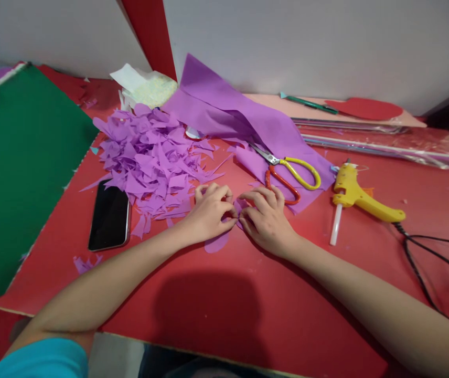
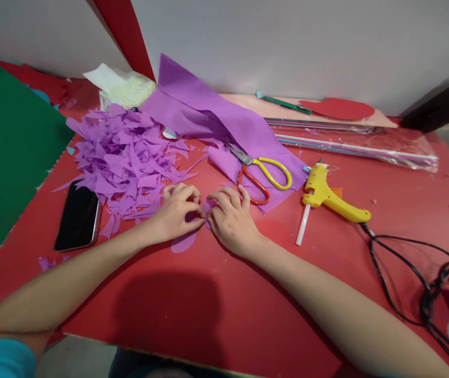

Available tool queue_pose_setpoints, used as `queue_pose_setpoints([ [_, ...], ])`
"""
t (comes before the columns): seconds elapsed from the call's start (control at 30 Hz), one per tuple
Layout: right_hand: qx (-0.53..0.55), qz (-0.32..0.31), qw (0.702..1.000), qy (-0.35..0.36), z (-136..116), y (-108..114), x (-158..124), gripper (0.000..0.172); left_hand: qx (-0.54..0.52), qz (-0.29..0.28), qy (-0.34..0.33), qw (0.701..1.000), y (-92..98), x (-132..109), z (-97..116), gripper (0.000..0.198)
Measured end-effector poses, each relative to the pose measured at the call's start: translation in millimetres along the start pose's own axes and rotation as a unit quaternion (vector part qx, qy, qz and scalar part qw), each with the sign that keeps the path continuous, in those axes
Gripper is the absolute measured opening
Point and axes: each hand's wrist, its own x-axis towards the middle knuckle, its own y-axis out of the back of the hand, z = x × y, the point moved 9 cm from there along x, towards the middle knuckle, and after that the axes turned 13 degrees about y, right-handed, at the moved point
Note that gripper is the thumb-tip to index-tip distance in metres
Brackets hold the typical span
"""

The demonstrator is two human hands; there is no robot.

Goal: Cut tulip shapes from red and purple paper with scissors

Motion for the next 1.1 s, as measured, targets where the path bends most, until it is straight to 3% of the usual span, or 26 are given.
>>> queue_pose_setpoints([
  [0.27,0.056,0.009,0.998,-0.017,4.0,5.6,0.7,0.012,-0.006,0.004,-0.003,1.0,-3.5,0.4,-1.4,0.011],
  [0.63,0.19,0.135,0.949,-0.213,53.0,17.1,-19.6,0.024,-0.067,0.026,0.035,0.997,16.9,6.2,-7.1,0.01],
  [0.87,0.216,0.111,0.956,-0.161,45.6,14.0,-12.1,0.013,-0.084,0.053,0.026,0.995,21.2,3.0,-5.6,0.009],
  [1.1,0.283,0.108,0.936,-0.179,51.1,6.4,-13.8,0.021,-0.12,0.058,0.052,0.99,24.2,3.3,-7.3,0.009],
])
